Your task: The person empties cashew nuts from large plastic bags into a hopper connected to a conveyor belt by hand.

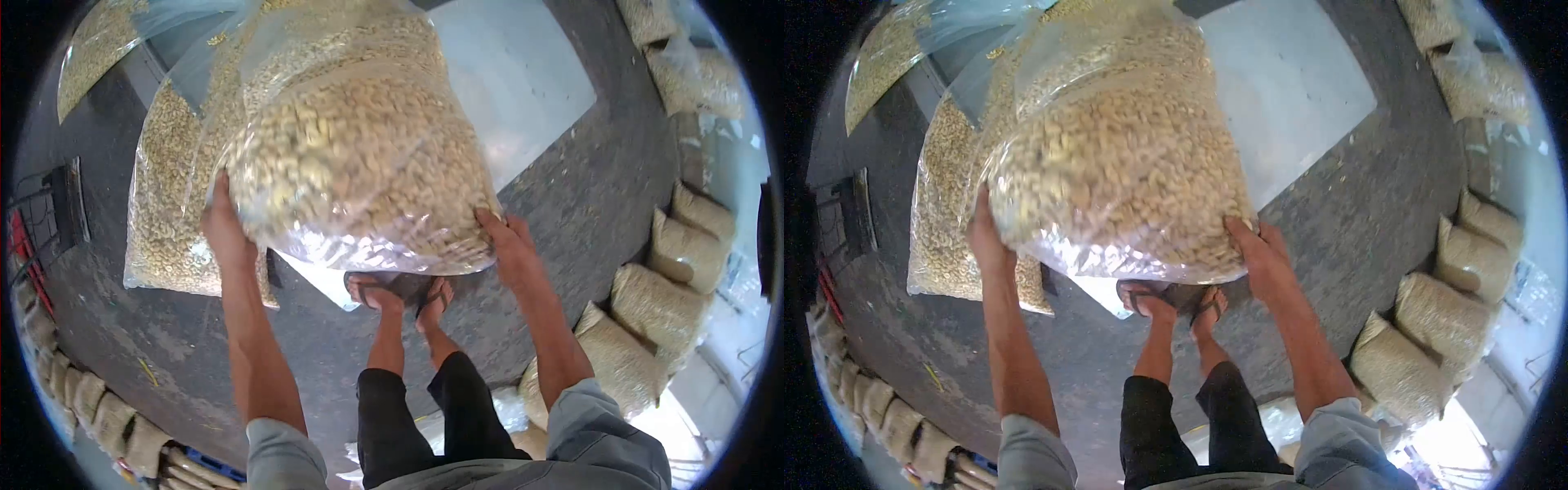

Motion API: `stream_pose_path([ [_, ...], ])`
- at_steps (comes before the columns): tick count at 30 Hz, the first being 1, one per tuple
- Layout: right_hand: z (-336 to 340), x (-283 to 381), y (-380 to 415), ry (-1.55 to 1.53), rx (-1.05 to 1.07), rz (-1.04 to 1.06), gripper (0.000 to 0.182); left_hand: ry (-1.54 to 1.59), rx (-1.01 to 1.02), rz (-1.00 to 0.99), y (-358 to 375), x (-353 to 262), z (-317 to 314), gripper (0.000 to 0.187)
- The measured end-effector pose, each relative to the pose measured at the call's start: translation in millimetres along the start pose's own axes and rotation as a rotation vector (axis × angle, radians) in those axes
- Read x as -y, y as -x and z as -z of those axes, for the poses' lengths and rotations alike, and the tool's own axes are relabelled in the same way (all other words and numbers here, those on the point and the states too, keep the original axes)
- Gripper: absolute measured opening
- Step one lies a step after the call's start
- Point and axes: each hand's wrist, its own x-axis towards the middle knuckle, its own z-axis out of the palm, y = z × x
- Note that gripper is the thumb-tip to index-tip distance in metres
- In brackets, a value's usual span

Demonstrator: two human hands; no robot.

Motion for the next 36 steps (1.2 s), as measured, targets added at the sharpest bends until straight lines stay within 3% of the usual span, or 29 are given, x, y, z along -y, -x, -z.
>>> stream_pose_path([
  [2, -26.8, 36.5, -10.3, -0.072, 0.037, 0.039, 0.078, -0.031, -0.078, -0.02, -50.0, 9.7, -2.2, 0.052],
  [4, -64.1, 94.1, 11.3, -0.034, -0.063, -0.009, 0.081, -0.083, -0.14, -0.028, -76.6, 12.5, 3.7, 0.051],
  [6, -66.4, 98.6, -27.2, 0.094, 0.024, -0.003, 0.081, -0.186, -0.18, 0.077, -95.5, 8.0, 0.9, 0.056],
  [7, -66.7, 105.5, -48.9, 0.219, 0.115, 0.002, 0.081, -0.298, -0.245, -0.028, -114.6, 25.2, 7.0, 0.064],
  [8, -73.5, 117.0, -60.1, 0.234, 0.119, 0.044, 0.081, -0.256, -0.252, -0.044, -120.7, 22.3, 3.9, 0.064],
  [10, -88.4, 123.8, -62.2, 0.184, 0.059, 0.037, 0.057, -0.288, -0.204, 0.014, -113.2, 15.5, 2.0, 0.071],
  [13, -102.3, 143.0, -58.7, 0.17, 0.084, -0.055, 0.056, -0.411, -0.206, 0.076, -124.1, 15.8, 6.8, 0.058],
  [17, -111.7, 149.9, -61.8, 0.135, 0.114, -0.033, 0.048, -0.495, -0.27, 0.063, -129.1, 11.7, -1.5, 0.073],
  [20, -119.7, 156.9, -58.5, 0.153, 0.123, -0.012, 0.047, -0.523, -0.231, -0.002, -133.3, 1.8, -3.4, 0.074],
  [22, -126.5, 163.3, -58.1, 0.223, 0.097, 0.075, 0.047, -0.684, -0.243, 0.094, -147.7, -1.4, -0.5, 0.07],
  [24, -132.5, 158.1, -61.3, 0.273, 0.063, 0.011, 0.048, -0.704, -0.156, 0.159, -147.3, -8.9, 0.2, 0.052],
  [26, -120.7, 149.4, -54.4, 0.478, -0.037, -0.141, 0.048, -1.029, 0.082, -0.464, -144.7, 11.2, 16.9, 0.041],
  [27, -114.4, 144.2, -47.3, 0.635, -0.07, -0.212, 0.046, -1.178, 0.178, -0.357, -141.6, 13.2, 22.7, 0.042],
  [28, -99.6, 130.4, -35.7, 0.416, -0.047, -0.22, 0.046, -1.326, 0.262, -0.248, -136.5, 14.9, 31.7, 0.045],
  [30, -93.8, 124.3, 3.5, 0.119, -0.02, -0.158, 0.048, -1.296, 0.456, -0.342, -119.4, 34.0, 66.2, 0.055],
  [31, -87.3, 111.1, -3.7, 0.261, -0.162, -0.347, 0.049, -1.443, 0.548, -0.15, -97.5, -3.8, 64.6, 0.052],
  [32, -56.2, 70.6, -15.6, 0.823, 0.246, 0.049, 0.061, -1.578, 0.655, -0.218, -85.4, -0.2, 82.4, 0.048],
  [33, -25.3, 31.8, -25.8, 1.278, 0.399, 0.65, 0.079, -1.47, 0.625, -0.263, -72.7, 14.6, 104.1, 0.047],
  [34, -51.6, 47.6, -14.4, 0.628, 0.411, 0.084, 0.071, -1.367, 0.611, -0.095, -48.0, 7.7, 118.9, 0.044],
  [35, -80.0, 66.2, -1.6, -0.088, 0.116, -0.323, 0.062, -1.23, 0.593, 0.043, -36.2, -5.3, 120.3, 0.041],
  [36, -85.0, 66.0, 9.9, -0.105, 0.099, -0.169, 0.048, -1.213, 0.52, 0.027, -17.8, -21.2, 121.0, 0.042],
])
